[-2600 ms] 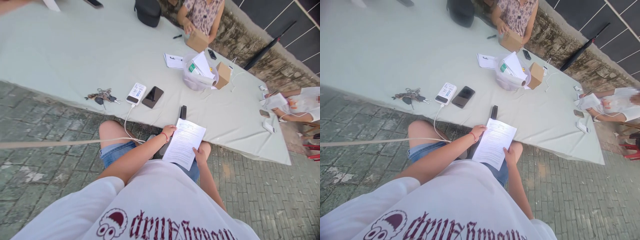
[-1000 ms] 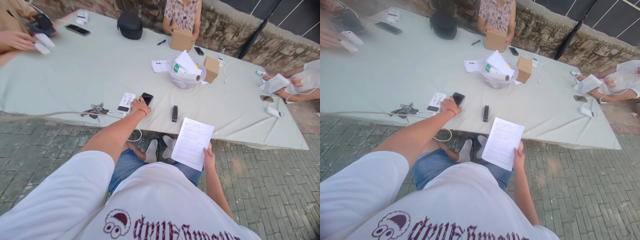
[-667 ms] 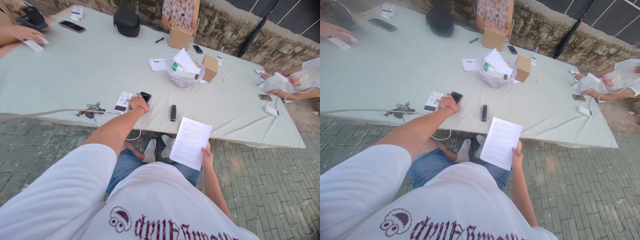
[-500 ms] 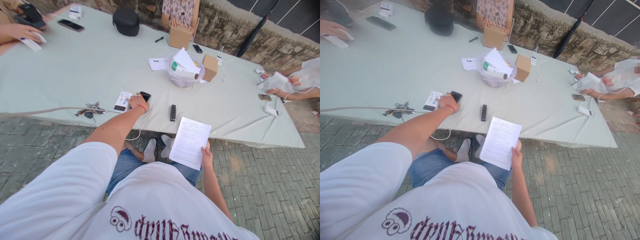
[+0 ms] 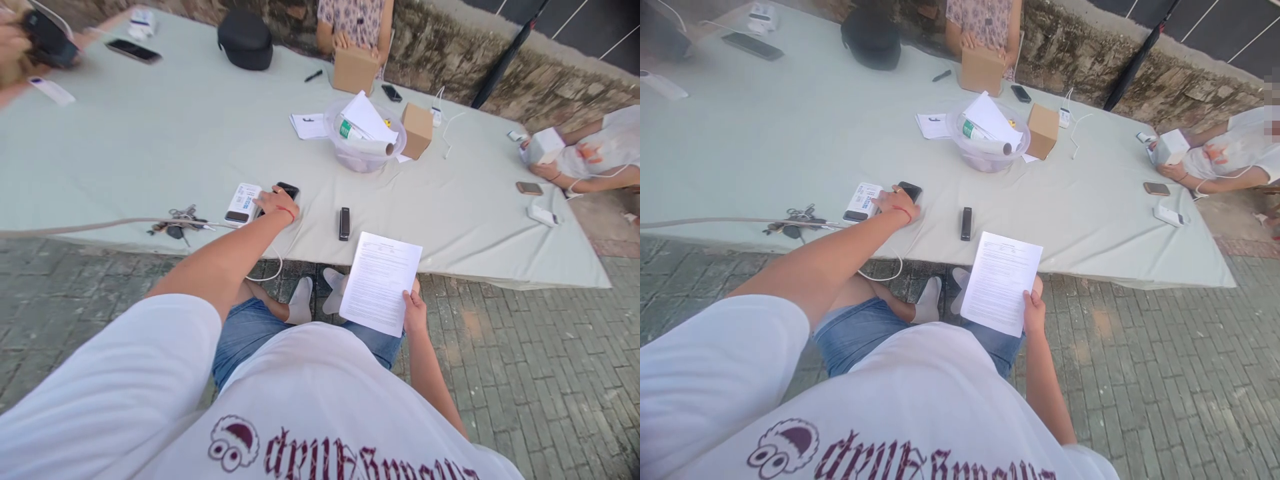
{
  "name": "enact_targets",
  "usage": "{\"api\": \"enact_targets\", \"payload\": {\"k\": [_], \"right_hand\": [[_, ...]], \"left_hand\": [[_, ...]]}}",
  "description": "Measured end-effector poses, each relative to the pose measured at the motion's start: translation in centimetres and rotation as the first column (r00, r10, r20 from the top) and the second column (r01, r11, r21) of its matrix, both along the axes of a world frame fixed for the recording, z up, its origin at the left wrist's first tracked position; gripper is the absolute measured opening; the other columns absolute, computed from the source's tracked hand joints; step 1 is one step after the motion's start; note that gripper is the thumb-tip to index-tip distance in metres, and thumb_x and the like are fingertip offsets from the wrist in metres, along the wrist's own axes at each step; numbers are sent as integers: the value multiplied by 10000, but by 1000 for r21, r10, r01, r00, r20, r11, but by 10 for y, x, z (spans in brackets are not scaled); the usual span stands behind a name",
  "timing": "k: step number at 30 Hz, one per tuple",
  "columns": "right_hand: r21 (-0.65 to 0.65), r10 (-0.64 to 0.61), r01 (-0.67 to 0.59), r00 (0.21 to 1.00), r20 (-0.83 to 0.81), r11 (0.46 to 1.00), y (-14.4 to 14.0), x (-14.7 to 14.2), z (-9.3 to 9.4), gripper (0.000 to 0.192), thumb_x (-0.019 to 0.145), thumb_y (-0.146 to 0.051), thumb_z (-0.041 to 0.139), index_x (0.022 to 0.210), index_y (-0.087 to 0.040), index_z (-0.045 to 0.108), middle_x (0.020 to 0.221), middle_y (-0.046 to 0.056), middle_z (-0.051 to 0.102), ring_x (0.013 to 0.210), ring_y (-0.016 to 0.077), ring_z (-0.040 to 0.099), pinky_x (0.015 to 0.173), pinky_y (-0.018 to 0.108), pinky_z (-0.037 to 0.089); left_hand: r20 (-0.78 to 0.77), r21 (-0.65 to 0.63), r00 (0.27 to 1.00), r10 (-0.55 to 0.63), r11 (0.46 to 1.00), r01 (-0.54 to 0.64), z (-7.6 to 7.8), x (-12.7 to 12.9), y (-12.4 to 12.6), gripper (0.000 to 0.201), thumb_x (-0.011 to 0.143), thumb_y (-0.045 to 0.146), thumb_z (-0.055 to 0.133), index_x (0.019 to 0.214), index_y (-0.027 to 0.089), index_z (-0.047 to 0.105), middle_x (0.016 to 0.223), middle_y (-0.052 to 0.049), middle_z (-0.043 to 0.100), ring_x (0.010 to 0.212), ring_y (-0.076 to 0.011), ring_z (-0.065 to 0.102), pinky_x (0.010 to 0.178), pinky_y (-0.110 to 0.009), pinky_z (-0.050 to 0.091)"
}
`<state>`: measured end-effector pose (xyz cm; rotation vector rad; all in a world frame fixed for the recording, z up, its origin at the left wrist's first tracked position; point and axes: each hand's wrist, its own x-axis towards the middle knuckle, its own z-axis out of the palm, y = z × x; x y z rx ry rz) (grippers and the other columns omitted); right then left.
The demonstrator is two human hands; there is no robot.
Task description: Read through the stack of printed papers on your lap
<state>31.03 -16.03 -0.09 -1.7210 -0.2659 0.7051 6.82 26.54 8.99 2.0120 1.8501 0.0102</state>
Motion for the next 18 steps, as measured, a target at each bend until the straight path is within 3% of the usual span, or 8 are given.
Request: {"api": "enact_targets", "payload": {"k": [3, 6, 8, 10, 13, 16, 18], "right_hand": [[55, -28, 32, 996, -84, 998, 0, 0, -2, 463, 734, -503, 795, 1074, -191, 769, 1057, 61, 797, 1085, 278, 719, 997, 431, 560], [129, -72, 99, 978, -198, 987, 4, 1, 2, 451, 684, -467, 846, 1045, -209, 766, 1094, 63, 795, 1124, 287, 715, 1074, 470, 533], [161, -79, 127, 958, -275, 979, 7, 1, 8, 448, 659, -425, 868, 1040, -216, 761, 1104, 65, 795, 1146, 296, 712, 1109, 490, 514], [196, -49, 117, 945, -323, 974, 9, 1, 15, 462, 663, -382, 870, 1083, -233, 748, 1139, 57, 790, 1178, 294, 701, 1128, 499, 504], [237, 10, 76, 939, -345, 968, 9, 2, 22, 492, 696, -348, 854, 1161, -260, 721, 1198, 40, 776, 1226, 287, 682, 1140, 502, 499], [203, 25, 57, 925, -379, 977, 9, 0, 20, 473, 703, -365, 855, 1141, -236, 731, 1166, 54, 787, 1201, 301, 698, 1127, 506, 515], [169, 24, 50, 912, -411, 984, 11, -2, 16, 473, 685, -364, 870, 1116, -216, 740, 1131, 66, 796, 1159, 312, 719, 1103, 509, 538]], "left_hand": [[78, 123, 992, -97, 989, 87, 9, 15, -38, 816, 943, 301, 682, 1514, -80, 241, 1617, -354, 274, 1526, -397, 125, 1188, -705, 117], [226, 181, 904, -363, 928, 327, 9, 31, -102, 576, 943, 255, 643, 1445, 40, 459, 1572, -264, 413, 1510, -358, 278, 1218, -549, 264], [377, 145, 816, -439, 898, 416, 0, 36, -149, 487, 933, 264, 639, 1382, 106, 539, 1521, -214, 493, 1467, -319, 389, 1203, -457, 333], [542, 27, 761, -357, 912, 409, -11, 36, -189, 426, 929, 300, 633, 1319, 135, 585, 1438, -190, 573, 1370, -308, 513, 1161, -436, 395], [692, -257, 720, -48, 916, 308, -26, 25, -226, 388, 906, 404, 652, 1198, 149, 648, 1250, -170, 689, 1177, -314, 642, 1043, -436, 485], [767, -503, 598, 231, 795, 339, -30, 6, -241, 415, 898, 559, 624, 1042, 178, 704, 1101, -127, 750, 1054, -301, 680, 886, -397, 538], [778, -581, 531, 337, 707, 403, -31, -7, -245, 473, 881, 630, 610, 948, 176, 726, 1006, -114, 767, 975, -286, 693, 825, -381, 538]]}}
